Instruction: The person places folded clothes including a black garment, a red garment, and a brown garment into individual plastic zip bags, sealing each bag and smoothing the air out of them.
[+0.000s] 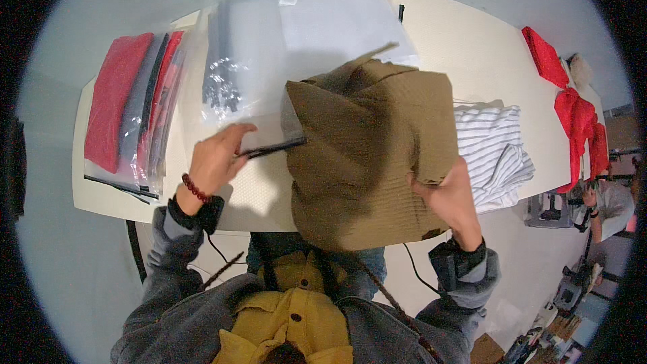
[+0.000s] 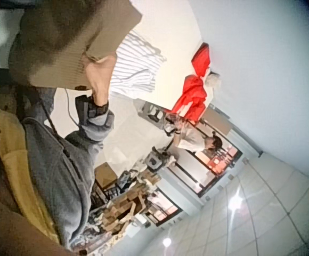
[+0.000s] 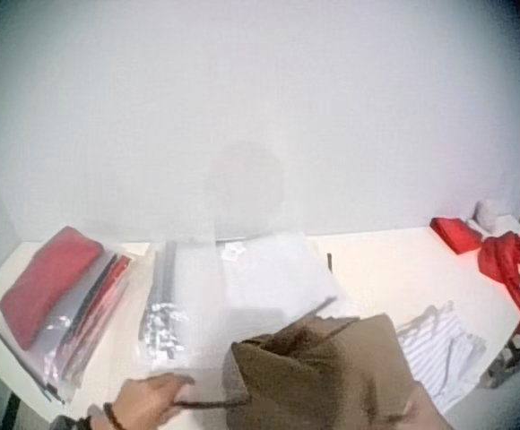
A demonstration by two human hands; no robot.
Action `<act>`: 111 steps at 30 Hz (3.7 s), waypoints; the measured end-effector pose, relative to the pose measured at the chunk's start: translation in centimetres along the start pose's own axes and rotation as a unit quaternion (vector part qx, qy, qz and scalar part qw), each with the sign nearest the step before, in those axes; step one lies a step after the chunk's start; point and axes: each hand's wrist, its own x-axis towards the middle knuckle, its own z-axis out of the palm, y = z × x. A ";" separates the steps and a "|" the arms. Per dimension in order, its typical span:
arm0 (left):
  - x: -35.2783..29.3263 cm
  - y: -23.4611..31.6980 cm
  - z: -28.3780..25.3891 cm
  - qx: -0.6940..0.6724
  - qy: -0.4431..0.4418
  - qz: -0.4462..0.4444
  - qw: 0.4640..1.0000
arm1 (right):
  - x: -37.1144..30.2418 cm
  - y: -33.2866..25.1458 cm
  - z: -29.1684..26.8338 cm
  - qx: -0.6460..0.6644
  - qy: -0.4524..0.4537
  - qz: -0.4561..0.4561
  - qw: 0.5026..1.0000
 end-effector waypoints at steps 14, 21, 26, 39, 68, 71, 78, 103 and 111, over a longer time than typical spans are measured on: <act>-5.8 7.0 3.8 -0.316 -0.010 -0.056 0.947 | 0.9 3.5 -1.0 0.108 -0.009 0.167 0.980; -3.7 10.0 10.2 -0.500 0.012 -0.100 0.860 | -0.2 1.8 -2.1 0.011 -0.002 0.126 0.992; -2.9 15.7 9.4 -0.586 -0.025 -0.133 0.799 | -3.5 2.1 -2.6 -0.123 0.005 0.024 0.992; -0.6 22.4 7.1 -0.173 0.089 0.079 0.978 | -8.2 -0.5 3.1 0.119 -0.057 0.040 0.990; -8.4 -5.5 0.4 0.005 0.086 0.054 0.995 | -1.4 3.3 2.1 0.530 0.220 0.056 0.817; -7.4 -3.7 -0.1 -0.053 0.039 0.015 0.998 | -1.5 3.3 2.3 0.526 0.215 0.040 0.822; -6.4 -1.2 0.6 -0.526 -0.123 -0.177 0.823 | -1.4 2.6 1.2 0.506 0.180 0.007 0.843; -3.4 9.3 -0.9 -0.073 0.171 0.006 0.983 | -6.6 -2.3 6.0 0.221 -0.217 0.130 0.942; -5.0 12.9 -3.9 -0.096 0.189 0.230 0.950 | -4.2 0.9 8.2 0.143 -0.150 0.065 0.976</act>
